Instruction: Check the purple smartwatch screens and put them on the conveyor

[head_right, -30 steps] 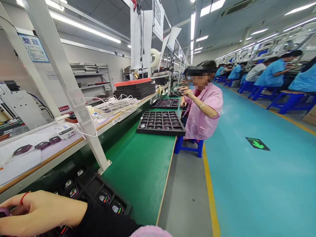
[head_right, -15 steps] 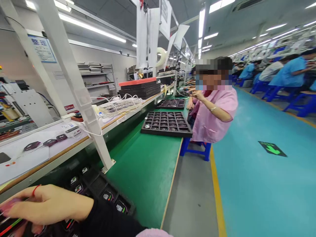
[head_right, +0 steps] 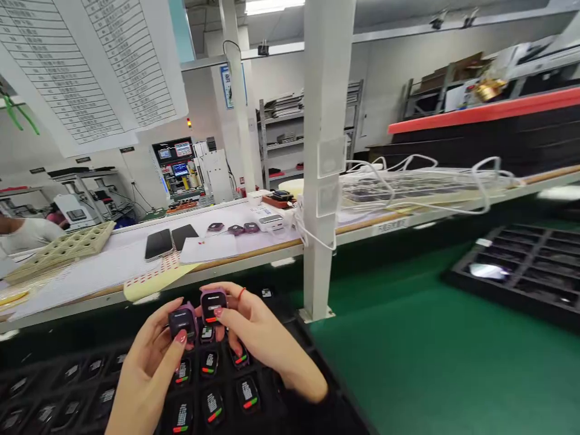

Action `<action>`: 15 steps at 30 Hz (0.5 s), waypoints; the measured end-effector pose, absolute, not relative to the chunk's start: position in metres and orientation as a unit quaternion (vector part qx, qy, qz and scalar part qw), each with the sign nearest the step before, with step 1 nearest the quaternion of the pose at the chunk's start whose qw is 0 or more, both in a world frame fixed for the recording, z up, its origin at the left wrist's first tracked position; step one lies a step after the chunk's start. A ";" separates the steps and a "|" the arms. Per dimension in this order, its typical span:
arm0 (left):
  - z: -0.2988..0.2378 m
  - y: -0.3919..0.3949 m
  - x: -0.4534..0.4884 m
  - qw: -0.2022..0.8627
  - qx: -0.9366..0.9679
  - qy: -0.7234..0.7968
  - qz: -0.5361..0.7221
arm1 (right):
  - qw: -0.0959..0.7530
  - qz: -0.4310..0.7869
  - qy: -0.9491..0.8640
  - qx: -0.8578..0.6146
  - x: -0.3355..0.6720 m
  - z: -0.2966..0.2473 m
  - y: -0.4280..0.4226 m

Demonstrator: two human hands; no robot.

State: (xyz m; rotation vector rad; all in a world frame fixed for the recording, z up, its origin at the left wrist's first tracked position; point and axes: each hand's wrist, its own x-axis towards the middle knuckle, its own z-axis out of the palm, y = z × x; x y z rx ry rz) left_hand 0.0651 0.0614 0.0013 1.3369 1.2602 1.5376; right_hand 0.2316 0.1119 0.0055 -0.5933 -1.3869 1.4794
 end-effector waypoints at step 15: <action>-0.002 0.065 0.045 0.323 0.522 0.512 0.601 | 0.482 0.616 -0.583 -0.219 0.226 0.004 0.115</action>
